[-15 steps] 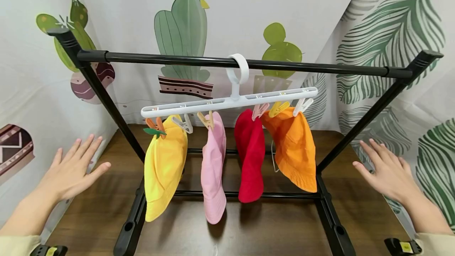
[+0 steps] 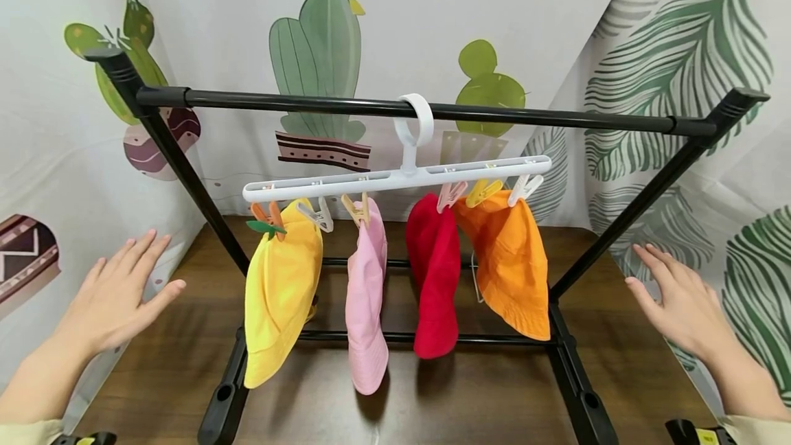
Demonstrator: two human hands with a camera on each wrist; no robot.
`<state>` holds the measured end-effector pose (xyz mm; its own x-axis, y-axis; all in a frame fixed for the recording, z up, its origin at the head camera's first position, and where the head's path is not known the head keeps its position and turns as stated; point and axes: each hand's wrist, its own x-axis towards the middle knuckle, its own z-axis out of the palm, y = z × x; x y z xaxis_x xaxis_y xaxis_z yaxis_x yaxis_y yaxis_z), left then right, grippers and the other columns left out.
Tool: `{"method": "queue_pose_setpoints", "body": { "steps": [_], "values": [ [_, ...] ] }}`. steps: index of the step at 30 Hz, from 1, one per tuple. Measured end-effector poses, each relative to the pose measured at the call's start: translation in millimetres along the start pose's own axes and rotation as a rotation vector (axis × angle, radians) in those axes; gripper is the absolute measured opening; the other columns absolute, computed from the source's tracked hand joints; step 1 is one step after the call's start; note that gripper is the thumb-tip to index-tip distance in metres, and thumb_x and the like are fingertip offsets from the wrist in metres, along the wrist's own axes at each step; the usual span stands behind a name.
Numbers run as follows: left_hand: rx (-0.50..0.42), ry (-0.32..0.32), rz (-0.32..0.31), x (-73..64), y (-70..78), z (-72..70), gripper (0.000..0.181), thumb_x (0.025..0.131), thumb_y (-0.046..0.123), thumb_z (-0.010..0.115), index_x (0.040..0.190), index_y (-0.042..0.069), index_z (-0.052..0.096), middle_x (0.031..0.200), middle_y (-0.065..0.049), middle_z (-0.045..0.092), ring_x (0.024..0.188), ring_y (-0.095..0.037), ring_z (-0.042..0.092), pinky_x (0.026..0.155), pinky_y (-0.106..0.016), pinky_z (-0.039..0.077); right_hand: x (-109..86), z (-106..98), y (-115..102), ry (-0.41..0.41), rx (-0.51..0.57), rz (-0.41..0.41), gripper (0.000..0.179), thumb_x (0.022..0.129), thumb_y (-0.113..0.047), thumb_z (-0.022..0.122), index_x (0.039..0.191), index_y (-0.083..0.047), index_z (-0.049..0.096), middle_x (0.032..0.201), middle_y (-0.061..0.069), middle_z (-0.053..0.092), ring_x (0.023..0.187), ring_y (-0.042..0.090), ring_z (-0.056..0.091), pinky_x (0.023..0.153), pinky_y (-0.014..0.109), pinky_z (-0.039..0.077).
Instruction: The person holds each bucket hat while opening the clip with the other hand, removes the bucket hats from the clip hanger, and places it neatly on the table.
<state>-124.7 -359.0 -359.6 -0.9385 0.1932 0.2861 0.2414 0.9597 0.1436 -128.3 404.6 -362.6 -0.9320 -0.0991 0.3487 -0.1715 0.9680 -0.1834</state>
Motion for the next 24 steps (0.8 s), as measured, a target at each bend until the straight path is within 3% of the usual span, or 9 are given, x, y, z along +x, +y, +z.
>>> {"method": "queue_pose_setpoints", "body": {
  "steps": [9, 16, 21, 24],
  "values": [
    [-0.076, 0.092, 0.037, -1.3, 6.4, -4.9, 0.073, 0.086, 0.037, 0.058, 0.146, 0.013, 0.023, 0.15, -0.016, 0.023, 0.13, -0.045, 0.026, 0.102, -0.06, 0.017, -0.1, 0.3, -7.1, 0.113, 0.087, -0.051, 0.048, 0.092, -0.02, 0.051, 0.138, -0.008, 0.041, 0.137, 0.025, 0.04, 0.11, 0.055, 0.038, 0.079, 0.066, 0.028],
    [-0.116, 0.143, 0.034, -3.7, 12.4, -6.6, 0.073, 0.085, 0.034, 0.061, 0.146, 0.015, 0.026, 0.15, -0.015, 0.024, 0.133, -0.041, 0.025, 0.095, -0.064, 0.021, 0.3, -2.8, -16.9, 0.184, 0.201, -0.089, 0.044, 0.093, -0.011, 0.049, 0.136, -0.004, 0.043, 0.124, 0.034, 0.045, 0.108, 0.055, 0.039, 0.088, 0.063, 0.025],
    [-0.133, 0.173, 0.027, -7.8, 17.5, -7.8, 0.074, 0.082, 0.033, 0.064, 0.145, 0.015, 0.028, 0.149, -0.013, 0.026, 0.131, -0.042, 0.027, 0.09, -0.067, 0.021, 0.4, -4.9, -27.4, 0.212, 0.222, -0.084, 0.041, 0.093, -0.01, 0.048, 0.133, -0.003, 0.045, 0.12, 0.033, 0.048, 0.106, 0.053, 0.041, 0.09, 0.061, 0.026],
    [-0.137, 0.198, 0.039, -9.1, 21.9, -8.8, 0.073, 0.081, 0.032, 0.065, 0.144, 0.015, 0.031, 0.148, -0.013, 0.029, 0.129, -0.043, 0.031, 0.09, -0.066, 0.023, -0.6, -6.4, -34.1, 0.228, 0.216, -0.065, 0.04, 0.093, -0.01, 0.048, 0.132, -0.005, 0.047, 0.119, 0.03, 0.051, 0.105, 0.051, 0.043, 0.096, 0.051, 0.027]
  ]
}}
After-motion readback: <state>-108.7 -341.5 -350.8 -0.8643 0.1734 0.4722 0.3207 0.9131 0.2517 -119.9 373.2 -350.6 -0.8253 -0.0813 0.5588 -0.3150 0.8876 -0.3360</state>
